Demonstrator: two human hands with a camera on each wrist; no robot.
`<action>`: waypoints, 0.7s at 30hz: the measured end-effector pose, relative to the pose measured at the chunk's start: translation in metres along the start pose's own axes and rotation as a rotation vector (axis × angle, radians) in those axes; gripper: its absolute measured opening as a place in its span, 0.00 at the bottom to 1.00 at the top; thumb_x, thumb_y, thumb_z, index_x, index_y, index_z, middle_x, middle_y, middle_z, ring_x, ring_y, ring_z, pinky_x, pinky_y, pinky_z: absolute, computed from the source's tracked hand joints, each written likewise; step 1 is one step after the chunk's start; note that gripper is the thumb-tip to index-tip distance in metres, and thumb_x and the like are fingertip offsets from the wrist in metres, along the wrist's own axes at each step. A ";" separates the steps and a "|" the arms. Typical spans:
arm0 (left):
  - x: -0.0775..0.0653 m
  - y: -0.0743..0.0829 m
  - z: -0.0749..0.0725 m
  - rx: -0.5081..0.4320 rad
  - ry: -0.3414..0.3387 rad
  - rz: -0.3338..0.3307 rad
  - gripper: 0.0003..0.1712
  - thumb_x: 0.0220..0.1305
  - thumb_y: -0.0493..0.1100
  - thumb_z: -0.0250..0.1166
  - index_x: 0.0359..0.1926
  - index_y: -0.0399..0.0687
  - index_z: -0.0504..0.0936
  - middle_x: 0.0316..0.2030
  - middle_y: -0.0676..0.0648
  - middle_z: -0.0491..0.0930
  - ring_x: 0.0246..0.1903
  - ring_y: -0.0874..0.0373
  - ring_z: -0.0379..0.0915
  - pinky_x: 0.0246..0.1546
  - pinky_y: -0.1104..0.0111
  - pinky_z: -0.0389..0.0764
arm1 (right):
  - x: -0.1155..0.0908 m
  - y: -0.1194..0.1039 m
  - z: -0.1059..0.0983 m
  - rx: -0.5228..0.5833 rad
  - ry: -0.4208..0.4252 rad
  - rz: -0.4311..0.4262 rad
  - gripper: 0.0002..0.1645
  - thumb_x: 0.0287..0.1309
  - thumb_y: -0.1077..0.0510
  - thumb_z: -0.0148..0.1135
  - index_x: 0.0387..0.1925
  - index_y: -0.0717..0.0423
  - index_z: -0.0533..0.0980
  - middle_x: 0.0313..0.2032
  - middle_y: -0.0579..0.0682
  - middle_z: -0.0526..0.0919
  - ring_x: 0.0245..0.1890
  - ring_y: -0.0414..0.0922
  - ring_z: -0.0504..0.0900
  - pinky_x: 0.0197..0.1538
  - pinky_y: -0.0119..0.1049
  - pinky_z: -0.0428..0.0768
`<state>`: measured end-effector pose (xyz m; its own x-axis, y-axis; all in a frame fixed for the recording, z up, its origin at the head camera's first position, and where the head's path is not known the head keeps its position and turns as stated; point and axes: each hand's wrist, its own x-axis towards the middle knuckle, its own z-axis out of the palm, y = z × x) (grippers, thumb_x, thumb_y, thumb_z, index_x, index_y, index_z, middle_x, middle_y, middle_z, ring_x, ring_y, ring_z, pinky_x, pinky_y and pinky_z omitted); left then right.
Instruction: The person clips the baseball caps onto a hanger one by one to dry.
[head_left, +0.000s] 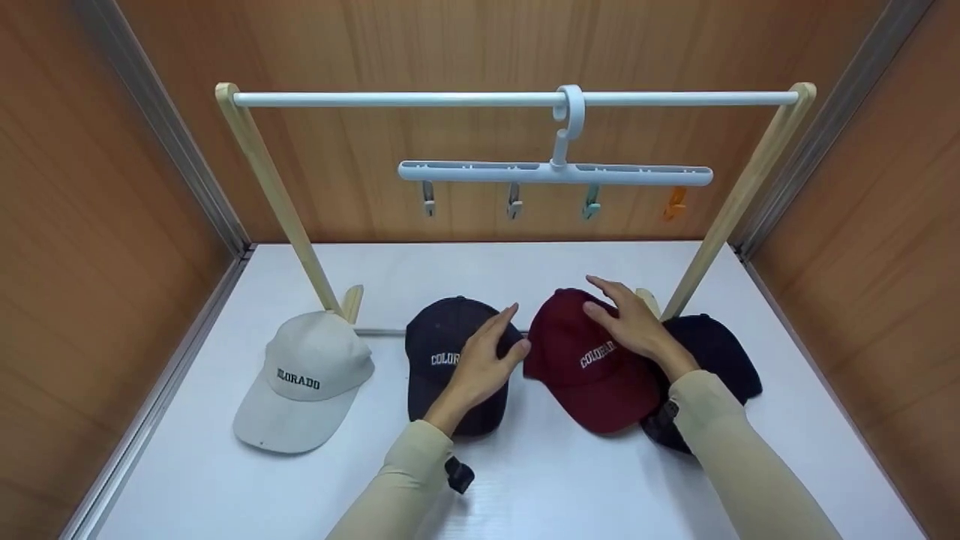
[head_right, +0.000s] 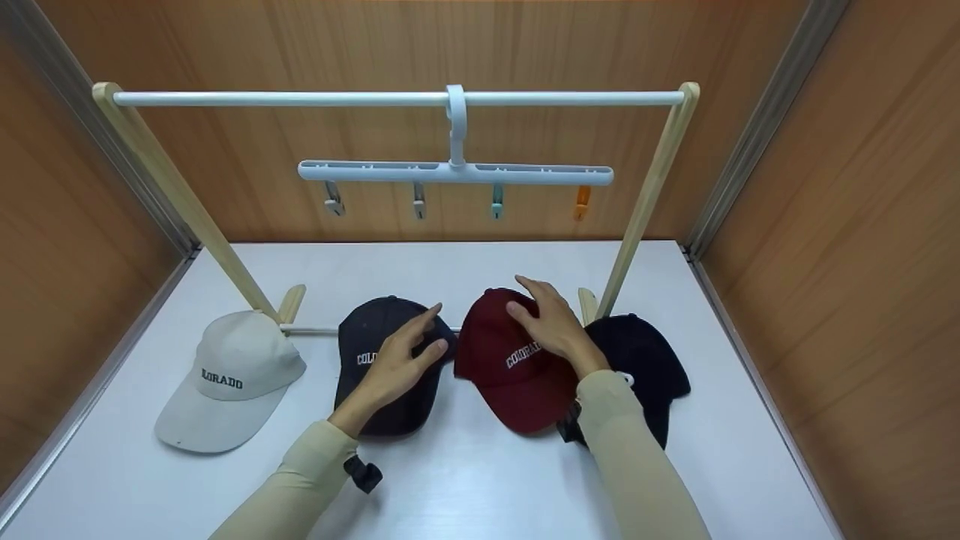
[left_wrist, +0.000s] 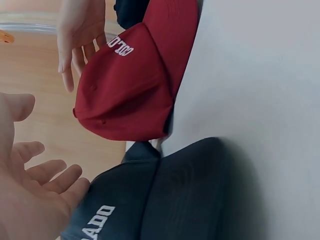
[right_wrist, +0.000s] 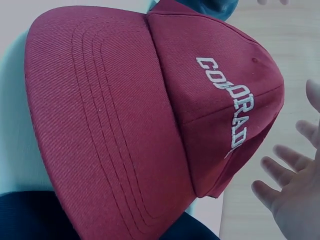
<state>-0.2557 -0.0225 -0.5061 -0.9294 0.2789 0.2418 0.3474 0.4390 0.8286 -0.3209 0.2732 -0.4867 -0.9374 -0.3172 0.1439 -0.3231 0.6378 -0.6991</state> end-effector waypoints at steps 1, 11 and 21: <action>0.000 -0.001 0.001 -0.008 0.000 -0.001 0.37 0.79 0.52 0.60 0.83 0.52 0.62 0.79 0.41 0.63 0.79 0.42 0.57 0.79 0.47 0.58 | 0.000 0.000 0.000 0.002 -0.001 0.002 0.38 0.80 0.42 0.55 0.82 0.51 0.61 0.79 0.62 0.64 0.77 0.65 0.64 0.76 0.66 0.61; 0.002 -0.002 0.014 -0.068 -0.035 -0.039 0.38 0.78 0.55 0.59 0.83 0.54 0.62 0.79 0.43 0.65 0.79 0.45 0.58 0.78 0.46 0.60 | 0.003 0.006 0.006 0.032 -0.007 0.034 0.37 0.82 0.42 0.53 0.82 0.52 0.62 0.78 0.62 0.64 0.78 0.64 0.63 0.77 0.63 0.61; 0.006 -0.006 0.028 -0.144 -0.050 -0.162 0.38 0.77 0.52 0.62 0.83 0.53 0.62 0.78 0.41 0.65 0.78 0.42 0.59 0.78 0.46 0.60 | 0.007 0.008 0.013 0.069 -0.010 0.076 0.35 0.84 0.43 0.48 0.82 0.53 0.61 0.78 0.63 0.64 0.79 0.62 0.60 0.79 0.61 0.57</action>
<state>-0.2601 0.0005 -0.5232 -0.9628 0.2588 0.0775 0.1696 0.3558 0.9190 -0.3286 0.2667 -0.4999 -0.9573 -0.2773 0.0822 -0.2416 0.6105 -0.7543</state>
